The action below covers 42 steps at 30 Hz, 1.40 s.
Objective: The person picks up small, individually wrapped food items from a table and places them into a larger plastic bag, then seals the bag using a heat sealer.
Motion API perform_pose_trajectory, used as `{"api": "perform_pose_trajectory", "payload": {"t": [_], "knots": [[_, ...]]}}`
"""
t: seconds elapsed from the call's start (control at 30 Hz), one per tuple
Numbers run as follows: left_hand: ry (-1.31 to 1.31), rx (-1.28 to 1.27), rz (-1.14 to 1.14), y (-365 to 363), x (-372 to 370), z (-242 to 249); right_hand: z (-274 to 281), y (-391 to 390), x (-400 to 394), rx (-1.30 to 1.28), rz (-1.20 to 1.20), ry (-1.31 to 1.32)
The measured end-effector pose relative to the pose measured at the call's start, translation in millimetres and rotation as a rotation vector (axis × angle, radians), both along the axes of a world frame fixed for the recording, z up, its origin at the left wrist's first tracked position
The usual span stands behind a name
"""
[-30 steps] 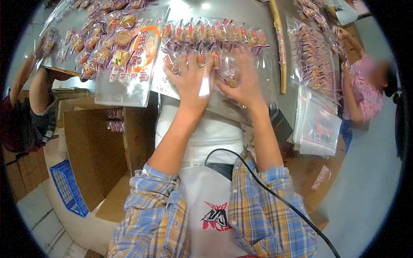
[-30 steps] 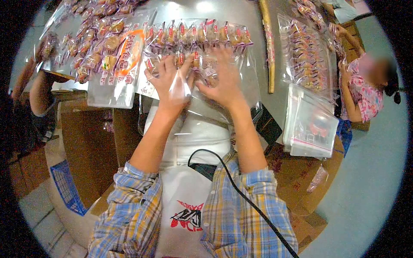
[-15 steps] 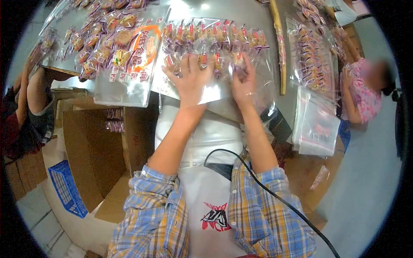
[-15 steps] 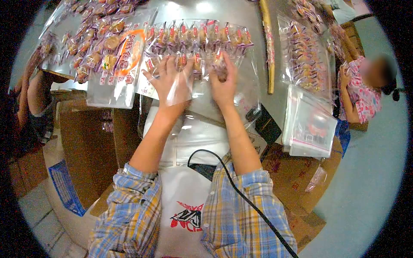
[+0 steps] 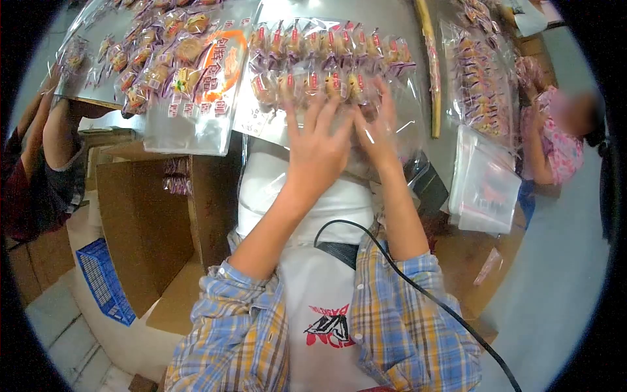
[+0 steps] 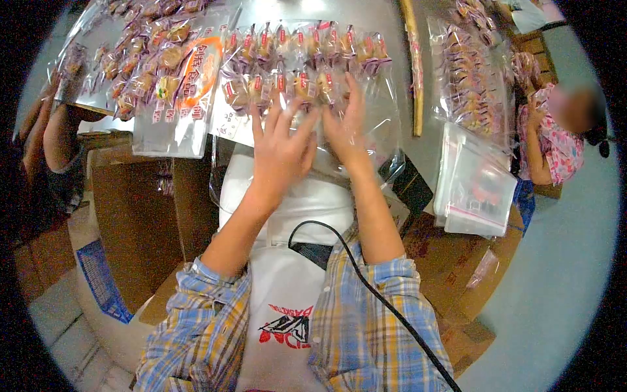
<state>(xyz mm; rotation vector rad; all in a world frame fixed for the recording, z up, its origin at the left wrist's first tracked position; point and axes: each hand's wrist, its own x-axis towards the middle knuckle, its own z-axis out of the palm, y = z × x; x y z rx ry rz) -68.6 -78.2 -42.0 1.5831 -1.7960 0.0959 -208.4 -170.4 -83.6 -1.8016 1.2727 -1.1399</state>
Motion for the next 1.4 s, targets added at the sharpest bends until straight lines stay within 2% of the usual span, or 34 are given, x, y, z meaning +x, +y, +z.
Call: {"api": "perform_pose_trajectory", "payload": {"t": [0.07, 0.17, 0.27, 0.37, 0.4, 0.43, 0.5, 0.53, 0.6, 0.63, 0.73, 0.83, 0.93, 1.2, 1.27, 1.4], "knots": [[0.076, 0.008, -0.083, 17, -2, 0, 8, 4, 0, 0.117, 0.011, -0.119], [0.132, 0.038, -0.145, 39, -4, -4, 1, 5, -8, -0.11, 0.015, 0.141], [0.159, 0.024, -0.181, 50, 4, -5, 16, 25, -9, -0.36, -0.128, 0.418], [0.226, 0.027, -0.26, 61, 11, 2, 20, 61, -32, -0.346, -0.057, 0.406], [0.229, 0.018, -0.29, 67, 14, 4, 30, 82, -46, -0.38, 0.126, 0.4], [0.231, 0.011, -0.326, 74, 18, 5, 49, 103, -58, -0.409, 0.302, 0.389], [0.242, -0.027, -0.393, 85, 27, 9, 114, 132, -69, -0.538, 0.482, 0.271], [0.233, -0.041, -0.394, 91, 31, 9, 154, 141, -79, -0.487, 0.521, 0.239], [0.216, -0.06, -0.417, 105, 39, 11, 210, 165, -126, -0.533, 0.46, 0.035], [0.198, -0.088, -0.432, 107, 43, 16, 234, 168, -135, -0.651, 0.405, -0.021], [0.231, -0.202, -0.36, 109, 51, 42, 272, 140, -102, -0.971, 0.326, 0.009], [0.281, -0.303, -0.31, 107, 63, 72, 282, 125, -77, -1.073, 0.307, 0.041], [0.292, -0.369, -0.214, 107, 75, 79, 284, 120, -70, -1.105, 0.295, 0.042], [0.198, -0.33, -0.08, 108, 103, 65, 294, 122, -71, -1.118, 0.266, 0.047], [0.244, -0.285, -0.026, 106, 108, 64, 295, 120, -70, -1.117, 0.248, 0.045], [0.119, -0.233, 0.063, 91, 139, 62, 293, 121, -68, -1.148, 0.246, 0.035]]}}
